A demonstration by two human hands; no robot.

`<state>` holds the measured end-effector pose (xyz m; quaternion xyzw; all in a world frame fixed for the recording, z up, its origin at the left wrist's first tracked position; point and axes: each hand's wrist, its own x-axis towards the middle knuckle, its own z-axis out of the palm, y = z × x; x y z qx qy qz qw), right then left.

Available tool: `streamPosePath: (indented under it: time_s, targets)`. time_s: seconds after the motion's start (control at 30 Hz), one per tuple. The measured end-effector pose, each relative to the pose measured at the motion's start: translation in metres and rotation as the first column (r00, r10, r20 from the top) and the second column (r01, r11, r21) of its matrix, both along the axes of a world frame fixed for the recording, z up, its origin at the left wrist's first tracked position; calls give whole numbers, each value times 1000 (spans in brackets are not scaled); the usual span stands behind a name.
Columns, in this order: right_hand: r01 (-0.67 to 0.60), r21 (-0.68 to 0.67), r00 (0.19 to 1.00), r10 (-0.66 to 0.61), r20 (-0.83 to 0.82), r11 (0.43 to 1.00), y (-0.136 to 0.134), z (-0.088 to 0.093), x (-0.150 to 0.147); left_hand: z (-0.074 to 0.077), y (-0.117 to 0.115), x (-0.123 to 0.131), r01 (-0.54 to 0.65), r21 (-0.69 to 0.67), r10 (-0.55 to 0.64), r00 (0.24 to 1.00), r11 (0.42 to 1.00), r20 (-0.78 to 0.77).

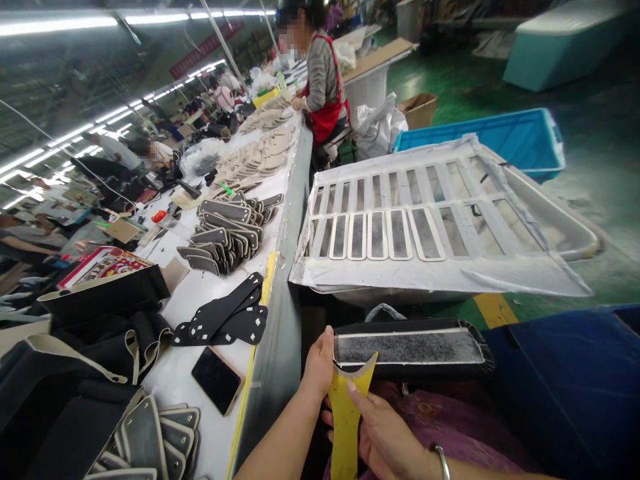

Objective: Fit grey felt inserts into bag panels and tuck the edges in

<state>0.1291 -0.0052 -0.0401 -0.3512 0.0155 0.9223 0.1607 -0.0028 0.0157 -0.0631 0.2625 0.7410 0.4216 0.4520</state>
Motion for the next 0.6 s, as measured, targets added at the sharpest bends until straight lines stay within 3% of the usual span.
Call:
streamPosePath:
  time_s: [0.33, 0.5, 0.6]
  targets:
    - [20, -32, 1000, -19, 19, 999, -1, 2, -1, 6, 2, 3, 35, -27, -38, 996, 999, -85]
    - [42, 20, 999, -42, 22, 999, -3, 3, -2, -2, 2, 1, 83, -62, -95, 965, 995, -243]
    - [44, 78, 998, -46, 30, 996, -4, -2, -2, 2, 2, -1, 100, -56, -113, 925, 993, -362]
